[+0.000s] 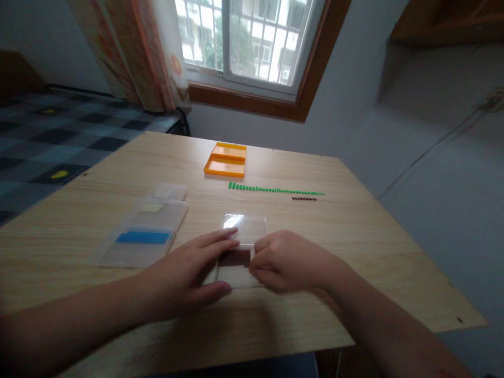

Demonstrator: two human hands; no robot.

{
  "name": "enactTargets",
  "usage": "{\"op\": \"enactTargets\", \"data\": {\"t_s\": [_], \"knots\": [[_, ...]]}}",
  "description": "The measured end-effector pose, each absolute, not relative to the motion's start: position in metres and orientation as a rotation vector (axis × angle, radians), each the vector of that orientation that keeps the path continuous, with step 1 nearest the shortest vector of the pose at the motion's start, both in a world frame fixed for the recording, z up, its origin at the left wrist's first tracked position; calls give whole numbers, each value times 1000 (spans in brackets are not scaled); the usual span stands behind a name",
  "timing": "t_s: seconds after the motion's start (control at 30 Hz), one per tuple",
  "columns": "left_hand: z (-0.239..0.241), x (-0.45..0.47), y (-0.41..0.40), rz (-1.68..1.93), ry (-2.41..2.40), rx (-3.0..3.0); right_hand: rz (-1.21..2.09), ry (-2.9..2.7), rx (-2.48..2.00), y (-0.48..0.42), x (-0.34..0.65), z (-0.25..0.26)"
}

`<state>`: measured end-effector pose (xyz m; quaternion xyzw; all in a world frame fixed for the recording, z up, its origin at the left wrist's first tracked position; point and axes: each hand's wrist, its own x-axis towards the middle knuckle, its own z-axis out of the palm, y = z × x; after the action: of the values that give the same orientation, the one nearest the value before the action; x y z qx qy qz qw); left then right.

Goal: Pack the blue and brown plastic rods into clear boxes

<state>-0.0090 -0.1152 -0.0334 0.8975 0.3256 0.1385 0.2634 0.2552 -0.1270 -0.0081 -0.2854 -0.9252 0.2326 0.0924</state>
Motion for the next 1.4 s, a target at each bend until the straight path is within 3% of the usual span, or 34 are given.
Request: {"op": "enactTargets", "data": {"t_s": [0.33,0.53,0.63,1.0,1.4], "knots": [[-34,-9,-115,368,889,2437,665,-2646,-775,-125,260,-7],[-32,-9,-114,352,889,2455,-86,-2069,-1028,-89,305,-7],[-31,-10,-114,341,900,2449,-275,-1778,-1354,-66,331,-17],[-35,-12,-112,346,930,2452,-282,-1801,-1654,-31,354,-71],[-42,-13,-112,386,906,2451,-317,-2000,-1619,-36,343,-68]]}}
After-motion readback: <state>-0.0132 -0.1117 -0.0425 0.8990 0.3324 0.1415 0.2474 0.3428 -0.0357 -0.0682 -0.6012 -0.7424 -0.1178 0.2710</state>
